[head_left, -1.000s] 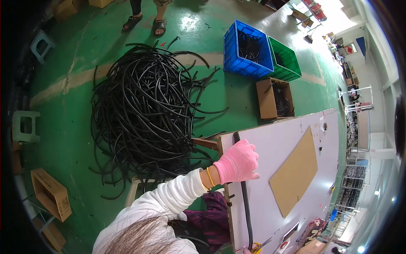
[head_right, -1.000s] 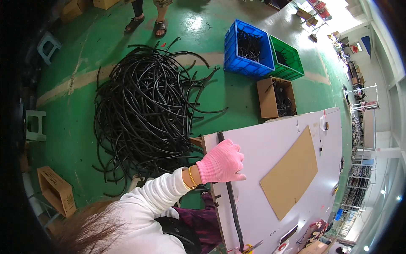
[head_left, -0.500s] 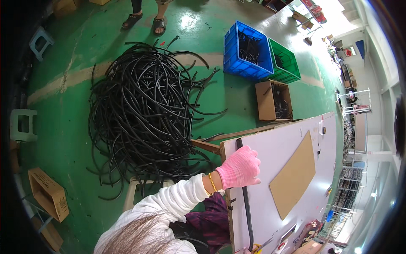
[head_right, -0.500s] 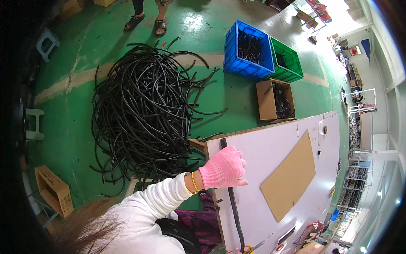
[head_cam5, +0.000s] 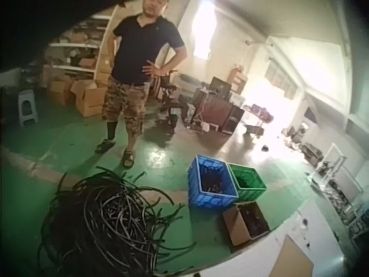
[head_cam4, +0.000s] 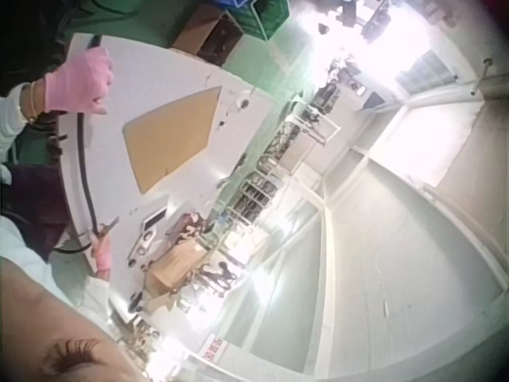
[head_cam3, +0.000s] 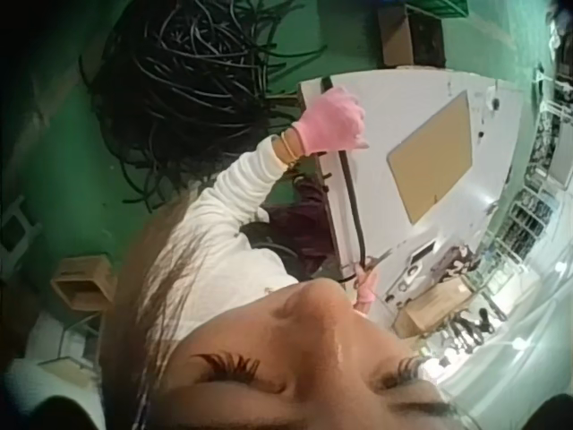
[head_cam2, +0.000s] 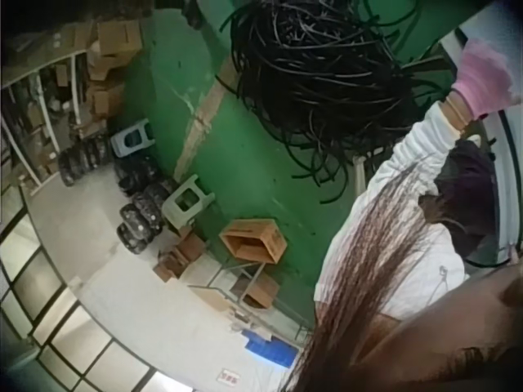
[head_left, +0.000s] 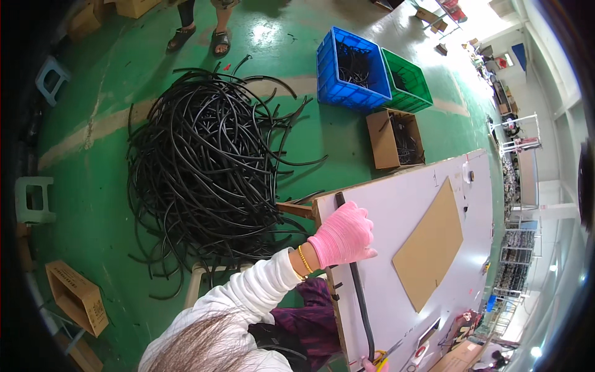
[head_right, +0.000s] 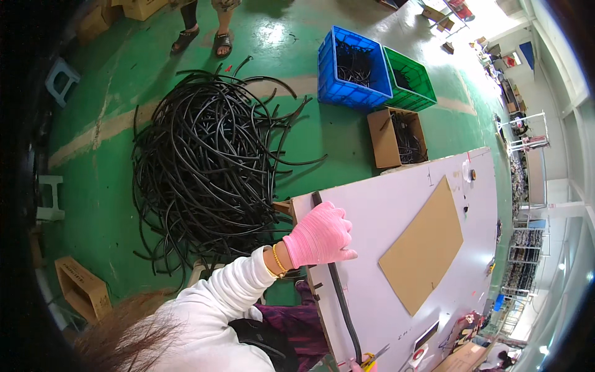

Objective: The person is cutting long black cables into specific lengths using a guide on a white workbench and scissors.

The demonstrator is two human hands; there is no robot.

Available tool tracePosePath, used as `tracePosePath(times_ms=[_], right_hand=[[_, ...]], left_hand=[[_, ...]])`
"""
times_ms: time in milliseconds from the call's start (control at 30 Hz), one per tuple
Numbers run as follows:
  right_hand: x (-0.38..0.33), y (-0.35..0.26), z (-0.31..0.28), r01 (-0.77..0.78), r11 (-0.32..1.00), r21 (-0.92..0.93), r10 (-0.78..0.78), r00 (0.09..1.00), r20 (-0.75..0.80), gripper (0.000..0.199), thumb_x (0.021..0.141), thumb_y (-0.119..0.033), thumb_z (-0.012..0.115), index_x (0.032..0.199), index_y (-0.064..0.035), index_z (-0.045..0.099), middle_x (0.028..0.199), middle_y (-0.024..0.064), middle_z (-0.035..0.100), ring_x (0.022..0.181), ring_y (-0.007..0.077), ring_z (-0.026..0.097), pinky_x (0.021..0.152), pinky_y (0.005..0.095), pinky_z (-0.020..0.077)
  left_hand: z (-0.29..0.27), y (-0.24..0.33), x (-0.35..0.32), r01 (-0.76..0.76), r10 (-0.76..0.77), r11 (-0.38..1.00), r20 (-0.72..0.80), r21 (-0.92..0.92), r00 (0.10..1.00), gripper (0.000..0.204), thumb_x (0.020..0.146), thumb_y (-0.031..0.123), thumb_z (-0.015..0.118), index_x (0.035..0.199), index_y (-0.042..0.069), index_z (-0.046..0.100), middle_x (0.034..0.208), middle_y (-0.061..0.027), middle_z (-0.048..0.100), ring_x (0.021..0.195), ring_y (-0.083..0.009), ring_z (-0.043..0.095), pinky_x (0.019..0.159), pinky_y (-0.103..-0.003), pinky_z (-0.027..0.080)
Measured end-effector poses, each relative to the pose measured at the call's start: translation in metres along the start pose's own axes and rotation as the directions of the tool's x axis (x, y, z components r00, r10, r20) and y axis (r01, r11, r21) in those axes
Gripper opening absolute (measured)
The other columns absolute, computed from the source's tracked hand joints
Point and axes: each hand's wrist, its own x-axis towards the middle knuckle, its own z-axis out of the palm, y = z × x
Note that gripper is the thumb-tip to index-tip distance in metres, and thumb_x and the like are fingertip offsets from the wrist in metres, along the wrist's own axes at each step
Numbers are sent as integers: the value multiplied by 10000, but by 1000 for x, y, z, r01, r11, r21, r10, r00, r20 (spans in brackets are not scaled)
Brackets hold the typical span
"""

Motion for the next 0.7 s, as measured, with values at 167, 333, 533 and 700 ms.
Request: tracePosePath(times_ms=[167, 333, 533, 700], right_hand=[[-4, -16, 4, 13, 999, 51, -12, 1000, -9, 477, 842, -184, 705, 1238, -15, 500, 772, 62, 561, 451, 122, 446, 385, 273, 344], [-4, -20, 9, 34, 999, 43, -33, 999, -17, 508, 846, -217, 704, 1258, -12, 487, 781, 70, 562, 452, 127, 436, 396, 282, 351], [-1, 2, 5, 67, 995, -68, -67, 998, 3, 589, 837, -249, 721, 1303, -21, 442, 879, 102, 593, 466, 129, 423, 402, 283, 352], [-6, -11, 10, 32, 993, 110, -27, 999, -44, 199, 732, -69, 729, 854, -30, 576, 738, 58, 614, 688, 129, 597, 598, 298, 465]], left_hand=[[-5, 1, 2, -7, 6, 999, 11, 36, 1000, 422, 808, 474, 608, 602, 114, 687, 683, -24, 597, 792, -216, 571, 786, -366, 419], [-5, -2, 3, -13, 13, 998, 7, 64, 1000, 422, 800, 473, 618, 589, 113, 681, 659, -25, 592, 782, -215, 571, 764, -370, 419], [-6, 2, 5, -27, 27, 995, 1, 99, 1000, 405, 766, 471, 652, 574, 114, 666, 659, -23, 590, 782, -223, 573, 753, -377, 422], [-11, 15, 10, 69, -73, 996, 65, 52, 995, 233, 714, 331, 742, 833, 143, 674, 1003, -60, 614, 990, -282, 560, 870, -415, 419]])
